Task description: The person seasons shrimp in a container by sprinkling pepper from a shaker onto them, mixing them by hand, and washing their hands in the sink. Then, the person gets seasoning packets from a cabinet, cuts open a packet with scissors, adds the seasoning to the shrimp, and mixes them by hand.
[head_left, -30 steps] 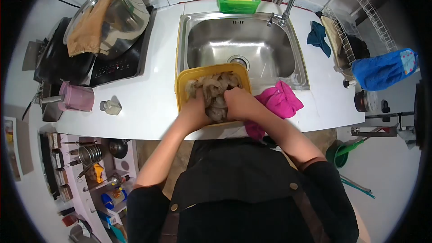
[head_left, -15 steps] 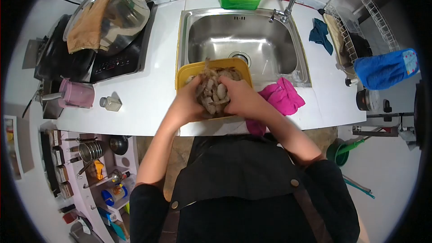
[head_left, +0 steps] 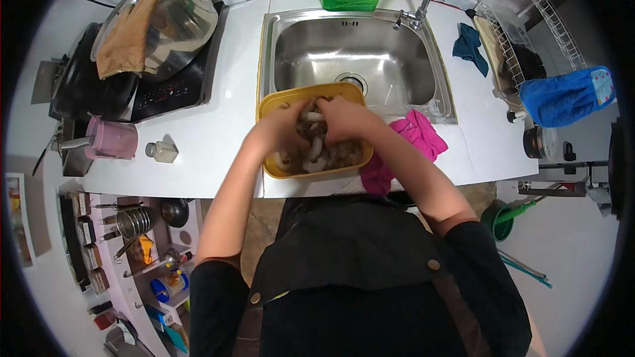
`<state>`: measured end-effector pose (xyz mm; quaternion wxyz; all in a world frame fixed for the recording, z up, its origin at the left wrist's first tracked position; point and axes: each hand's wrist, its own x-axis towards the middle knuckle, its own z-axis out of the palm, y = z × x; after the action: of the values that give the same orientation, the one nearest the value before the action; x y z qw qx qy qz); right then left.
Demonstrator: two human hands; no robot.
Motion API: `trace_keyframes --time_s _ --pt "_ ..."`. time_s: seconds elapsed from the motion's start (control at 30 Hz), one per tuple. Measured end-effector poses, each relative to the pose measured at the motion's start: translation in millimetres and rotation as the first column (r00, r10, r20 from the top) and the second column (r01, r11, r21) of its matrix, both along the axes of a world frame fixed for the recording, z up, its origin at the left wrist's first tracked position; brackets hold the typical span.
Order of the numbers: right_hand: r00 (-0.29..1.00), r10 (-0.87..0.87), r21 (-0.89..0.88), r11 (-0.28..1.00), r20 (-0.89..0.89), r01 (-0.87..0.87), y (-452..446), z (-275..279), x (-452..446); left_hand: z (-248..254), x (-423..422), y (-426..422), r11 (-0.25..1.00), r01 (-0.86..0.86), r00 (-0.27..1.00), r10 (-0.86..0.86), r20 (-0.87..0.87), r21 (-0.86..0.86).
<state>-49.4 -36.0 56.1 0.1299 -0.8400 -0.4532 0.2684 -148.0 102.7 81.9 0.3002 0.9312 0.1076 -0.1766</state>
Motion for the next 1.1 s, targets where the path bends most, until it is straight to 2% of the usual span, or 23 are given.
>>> trace_keyframes --time_s 0.03,0.13,0.27,0.3,0.37,0.4,0.47,0.5,0.6,0.63,0.73,0.8,0.87,0.9,0.97,1.0,1.1 --pt "1.000 -0.012 0.053 0.999 -0.013 0.013 -1.0 -2.4 -1.2 -4.1 -2.1 -5.1 0.999 -0.018 1.000 0.019 -0.011 0.050" --pt "0.996 -0.061 0.217 0.973 -0.069 0.075 -6.7 -12.0 -5.5 -37.5 -9.1 -2.6 0.996 -0.077 0.988 0.082 0.129 -0.036" --pt "0.973 -0.131 0.383 0.903 -0.189 0.196 -13.8 -19.0 -12.5 -36.6 -13.2 -2.5 0.949 -0.061 0.966 0.134 0.220 -0.309" --pt "0.968 -0.133 0.414 0.885 -0.213 0.212 -12.9 -12.8 -12.8 -34.0 -14.7 -2.4 0.952 -0.067 0.952 0.151 0.267 -0.300" --pt "0.988 -0.065 0.494 0.860 -0.138 0.125 -13.4 -2.6 -11.4 -27.1 -17.4 -2.9 0.956 -0.075 0.917 0.177 0.357 -0.282" --pt "0.994 -0.036 0.528 0.845 -0.100 0.084 -15.7 2.8 -11.6 -13.4 -19.0 -3.5 0.955 -0.067 0.938 0.158 0.308 -0.287" --pt "0.998 -0.044 0.501 0.863 -0.050 0.063 -21.8 19.4 -16.3 29.0 -22.9 -4.8 0.952 -0.051 0.972 0.117 0.204 -0.303" --pt "0.999 -0.047 0.488 0.871 -0.024 0.052 -24.1 28.8 -18.6 39.9 -24.8 -6.0 0.967 -0.063 0.979 0.108 0.173 -0.248" --pt "0.996 0.050 0.371 0.928 -0.078 -0.017 -31.2 55.6 -20.5 55.5 -28.3 2.2 0.964 0.112 0.976 -0.060 0.211 -0.243" --pt "0.995 0.039 0.302 0.953 -0.090 -0.010 -30.7 53.3 -17.9 47.8 -26.0 9.7 0.907 0.064 0.988 0.000 0.154 -0.417" --pt "0.994 -0.014 0.066 0.998 -0.107 0.021 -22.1 34.6 -2.3 31.1 -8.1 20.9 0.967 -0.133 0.991 0.136 -0.003 -0.219" --pt "0.993 -0.068 -0.116 0.992 -0.092 0.057 -9.9 15.3 3.0 5.8 -0.7 20.9 0.996 -0.024 1.000 0.024 0.004 -0.091" --pt "0.995 -0.101 -0.113 0.988 0.005 0.101 -4.9 5.3 -0.7 -18.8 4.1 14.6 0.998 0.055 0.997 -0.054 0.055 -0.016" --pt "0.991 -0.119 -0.111 0.986 0.053 0.124 -4.2 1.2 -2.6 -19.2 6.3 7.6 0.999 0.027 0.999 -0.027 0.018 0.019" --pt "0.994 -0.103 -0.043 0.994 0.039 0.105 -5.0 -7.3 -6.0 -20.2 8.4 -5.7 0.996 -0.024 0.998 0.029 -0.054 0.091" --pt "0.995 -0.096 -0.008 0.995 0.035 0.096 -5.7 -7.4 -6.5 -22.2 8.9 -5.2 1.000 -0.013 1.000 0.013 -0.018 0.026" --pt "0.988 -0.011 0.074 0.997 -0.155 0.023 -6.9 0.9 -2.4 -23.3 5.9 -0.6 0.985 0.009 0.996 0.006 0.084 -0.170"
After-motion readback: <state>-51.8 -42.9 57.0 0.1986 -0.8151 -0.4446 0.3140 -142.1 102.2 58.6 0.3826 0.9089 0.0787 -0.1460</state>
